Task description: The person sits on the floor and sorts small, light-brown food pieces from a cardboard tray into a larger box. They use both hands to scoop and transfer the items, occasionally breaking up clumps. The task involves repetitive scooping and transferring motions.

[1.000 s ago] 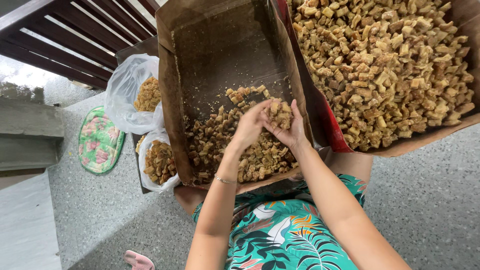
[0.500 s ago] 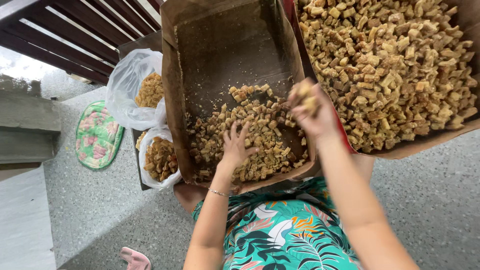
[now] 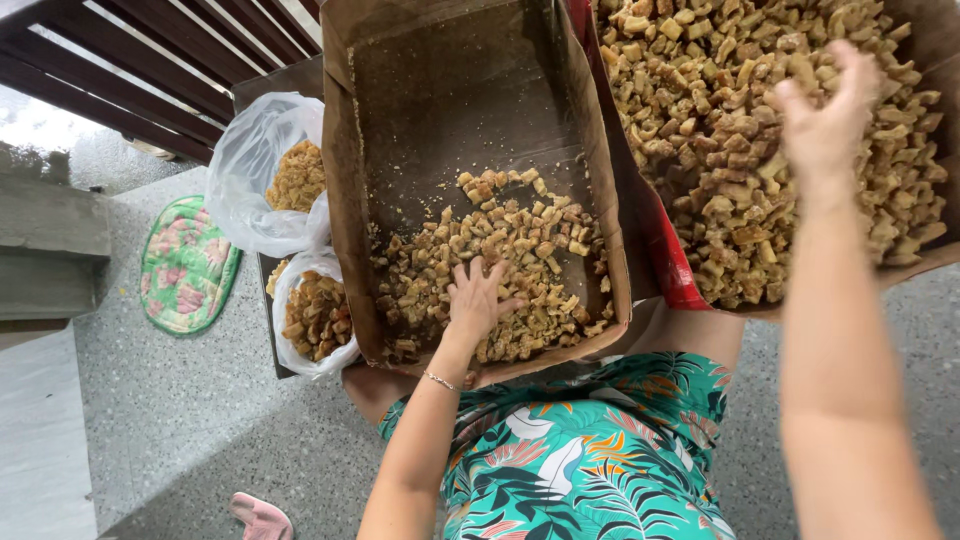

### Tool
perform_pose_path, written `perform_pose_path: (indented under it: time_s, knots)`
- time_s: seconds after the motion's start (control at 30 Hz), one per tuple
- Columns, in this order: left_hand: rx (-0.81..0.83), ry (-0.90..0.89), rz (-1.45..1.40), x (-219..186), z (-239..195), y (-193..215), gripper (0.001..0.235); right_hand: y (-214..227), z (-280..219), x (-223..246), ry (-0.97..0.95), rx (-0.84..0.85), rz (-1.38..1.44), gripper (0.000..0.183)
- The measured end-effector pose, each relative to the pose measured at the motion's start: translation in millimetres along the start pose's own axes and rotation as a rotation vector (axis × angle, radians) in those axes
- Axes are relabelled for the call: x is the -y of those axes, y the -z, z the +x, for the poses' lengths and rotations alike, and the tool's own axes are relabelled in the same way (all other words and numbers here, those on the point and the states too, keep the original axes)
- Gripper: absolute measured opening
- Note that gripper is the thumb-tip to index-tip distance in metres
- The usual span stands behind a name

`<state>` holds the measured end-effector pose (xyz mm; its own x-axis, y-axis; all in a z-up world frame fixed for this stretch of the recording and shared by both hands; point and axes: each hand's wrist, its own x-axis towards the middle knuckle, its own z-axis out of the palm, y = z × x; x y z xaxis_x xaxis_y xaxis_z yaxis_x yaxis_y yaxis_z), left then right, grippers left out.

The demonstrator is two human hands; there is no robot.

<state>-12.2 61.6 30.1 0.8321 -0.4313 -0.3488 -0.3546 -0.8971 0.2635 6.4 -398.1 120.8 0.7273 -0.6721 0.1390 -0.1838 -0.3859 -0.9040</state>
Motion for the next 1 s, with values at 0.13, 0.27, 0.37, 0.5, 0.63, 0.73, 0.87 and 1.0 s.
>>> perform_pose_path:
  time_s: [0.13, 0.27, 0.37, 0.5, 0.63, 0.73, 0.87, 1.0]
  knots:
    - [-0.008, -0.007, -0.124, 18, -1, -10, 0.070, -69, -83, 47, -0.122, 0.254, 0.816, 0.023]
    - [0.054, 0.002, -0.095, 16, -8, -5, 0.066, -139, -166, 57, -0.542, 0.458, 1.046, 0.018]
    - [0.004, -0.003, 0.013, 8, -13, -7, 0.070, -187, -210, 27, -0.741, 0.546, 1.205, 0.014]
    - [-0.132, 0.048, -0.157, 16, 1, -16, 0.031, -206, -239, -22, -0.821, 0.559, 1.319, 0.023]
    - [0.058, 0.209, -0.924, 27, 25, 8, 0.035, -202, -228, -43, -0.863, 0.562, 1.374, 0.028]
    - [0.139, 0.098, -1.286, 18, 23, 37, 0.044, -200, -228, -24, -0.939, 0.570, 1.359, 0.040]
    - [0.255, -0.088, -1.191, -10, 19, 67, 0.058, -195, -236, 12, -1.044, 0.668, 1.258, 0.061]
    - [0.266, -0.054, -0.890, -31, 28, 79, 0.061, -196, -233, 7, -0.903, 0.767, 1.422, 0.061]
